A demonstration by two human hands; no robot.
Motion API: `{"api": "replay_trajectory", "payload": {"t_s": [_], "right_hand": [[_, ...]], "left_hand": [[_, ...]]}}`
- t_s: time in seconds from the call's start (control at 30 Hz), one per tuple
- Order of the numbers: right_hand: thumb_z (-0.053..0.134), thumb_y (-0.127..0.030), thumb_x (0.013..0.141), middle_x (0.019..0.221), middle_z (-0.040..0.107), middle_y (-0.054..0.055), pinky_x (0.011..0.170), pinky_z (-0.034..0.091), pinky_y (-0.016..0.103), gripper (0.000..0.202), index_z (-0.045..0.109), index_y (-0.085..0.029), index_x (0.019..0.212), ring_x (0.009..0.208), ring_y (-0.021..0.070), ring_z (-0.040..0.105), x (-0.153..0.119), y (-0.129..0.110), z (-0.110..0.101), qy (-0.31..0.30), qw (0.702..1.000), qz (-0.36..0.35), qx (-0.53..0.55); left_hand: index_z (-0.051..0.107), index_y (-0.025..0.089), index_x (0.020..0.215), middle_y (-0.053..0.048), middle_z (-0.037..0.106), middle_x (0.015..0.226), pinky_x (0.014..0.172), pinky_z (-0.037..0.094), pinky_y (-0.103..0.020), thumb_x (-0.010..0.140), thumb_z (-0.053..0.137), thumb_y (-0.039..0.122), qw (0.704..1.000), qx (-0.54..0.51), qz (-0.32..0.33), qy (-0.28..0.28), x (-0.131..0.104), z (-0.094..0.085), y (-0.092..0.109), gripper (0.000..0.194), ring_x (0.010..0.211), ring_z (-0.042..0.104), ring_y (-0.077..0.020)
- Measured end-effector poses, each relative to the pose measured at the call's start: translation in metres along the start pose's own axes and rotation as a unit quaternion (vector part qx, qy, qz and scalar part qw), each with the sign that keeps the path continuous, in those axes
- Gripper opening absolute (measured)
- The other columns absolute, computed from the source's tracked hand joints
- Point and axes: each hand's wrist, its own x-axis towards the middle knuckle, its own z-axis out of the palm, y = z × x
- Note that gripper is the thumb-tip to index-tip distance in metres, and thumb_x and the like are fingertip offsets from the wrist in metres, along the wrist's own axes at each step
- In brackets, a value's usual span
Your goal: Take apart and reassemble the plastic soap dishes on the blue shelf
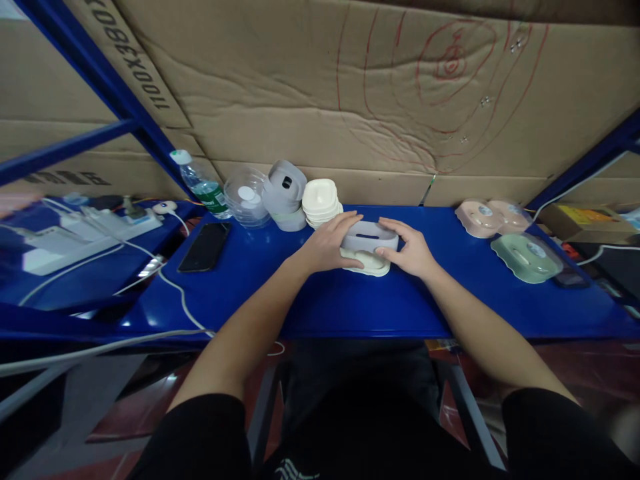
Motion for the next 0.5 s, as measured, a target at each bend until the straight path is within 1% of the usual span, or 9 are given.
{"api": "replay_trajectory", "payload": {"t_s": [0.07, 0.1, 0.13, 0.2, 0.3, 0.43, 0.5], "right_hand": [[0.072, -0.073, 0.084, 0.146, 0.069, 0.015, 0.114, 0.053, 0.059, 0.075, 0.068, -0.025, 0.141, 0.134, 0.0367, 0.066, 0.0, -0.001, 0.002, 0.028, 0.999, 0.016, 0.025], [0.069, -0.076, 0.085, 0.145, 0.07, 0.015, 0.109, 0.056, 0.058, 0.076, 0.068, -0.025, 0.141, 0.13, 0.0363, 0.069, 0.0, -0.001, 0.002, 0.042, 0.998, 0.025, 0.041], [0.066, -0.078, 0.086, 0.143, 0.07, 0.015, 0.105, 0.059, 0.057, 0.077, 0.067, -0.025, 0.141, 0.125, 0.0356, 0.07, 0.0, 0.0, 0.002, 0.053, 0.997, 0.033, 0.055], [0.063, -0.081, 0.087, 0.137, 0.072, 0.016, 0.101, 0.06, 0.055, 0.077, 0.068, -0.024, 0.139, 0.119, 0.0344, 0.072, 0.001, 0.002, 0.001, 0.077, 0.993, 0.039, 0.074], [0.057, -0.083, 0.089, 0.133, 0.073, 0.016, 0.105, 0.058, 0.055, 0.075, 0.069, -0.025, 0.134, 0.12, 0.0343, 0.071, 0.003, 0.005, -0.002, 0.104, 0.991, 0.035, 0.077], [0.053, -0.088, 0.087, 0.136, 0.071, 0.016, 0.11, 0.054, 0.058, 0.08, 0.068, -0.027, 0.137, 0.127, 0.037, 0.068, 0.003, 0.005, -0.005, 0.116, 0.991, 0.01, 0.07], [0.051, -0.087, 0.089, 0.144, 0.067, 0.018, 0.115, 0.05, 0.06, 0.084, 0.06, -0.026, 0.147, 0.136, 0.0389, 0.062, 0.003, 0.004, -0.005, 0.112, 0.991, -0.004, 0.068]], "left_hand": [[0.049, 0.018, 0.151, -0.023, 0.059, 0.151, 0.118, 0.049, -0.058, 0.093, 0.076, 0.05, 1.0, -0.004, -0.009, 0.014, 0.0, -0.005, 0.0, 0.072, 0.142, 0.059, -0.0358], [0.054, 0.018, 0.146, -0.021, 0.064, 0.146, 0.116, 0.052, -0.056, 0.097, 0.07, 0.045, 1.0, -0.005, -0.013, 0.023, -0.001, -0.009, 0.001, 0.058, 0.137, 0.063, -0.0333], [0.057, 0.018, 0.141, -0.02, 0.067, 0.142, 0.114, 0.053, -0.054, 0.099, 0.067, 0.042, 0.999, -0.005, -0.016, 0.033, -0.001, -0.012, 0.002, 0.05, 0.133, 0.065, -0.0319], [0.06, 0.018, 0.137, -0.018, 0.069, 0.137, 0.11, 0.056, -0.051, 0.099, 0.068, 0.043, 0.998, -0.016, -0.024, 0.049, -0.001, -0.02, 0.004, 0.046, 0.129, 0.068, -0.0307], [0.06, 0.02, 0.139, -0.017, 0.068, 0.141, 0.108, 0.058, -0.048, 0.099, 0.068, 0.047, 0.995, -0.072, -0.04, 0.064, 0.0, -0.026, 0.007, 0.049, 0.129, 0.068, -0.0292], [0.058, 0.023, 0.145, -0.019, 0.06, 0.154, 0.109, 0.058, -0.048, 0.102, 0.063, 0.052, 0.982, -0.165, -0.066, 0.06, 0.002, -0.019, 0.01, 0.052, 0.136, 0.065, -0.0306], [0.059, 0.023, 0.142, -0.02, 0.058, 0.156, 0.108, 0.059, -0.05, 0.101, 0.064, 0.053, 0.976, -0.2, -0.073, 0.049, 0.003, -0.015, 0.009, 0.051, 0.135, 0.066, -0.0312]]}}
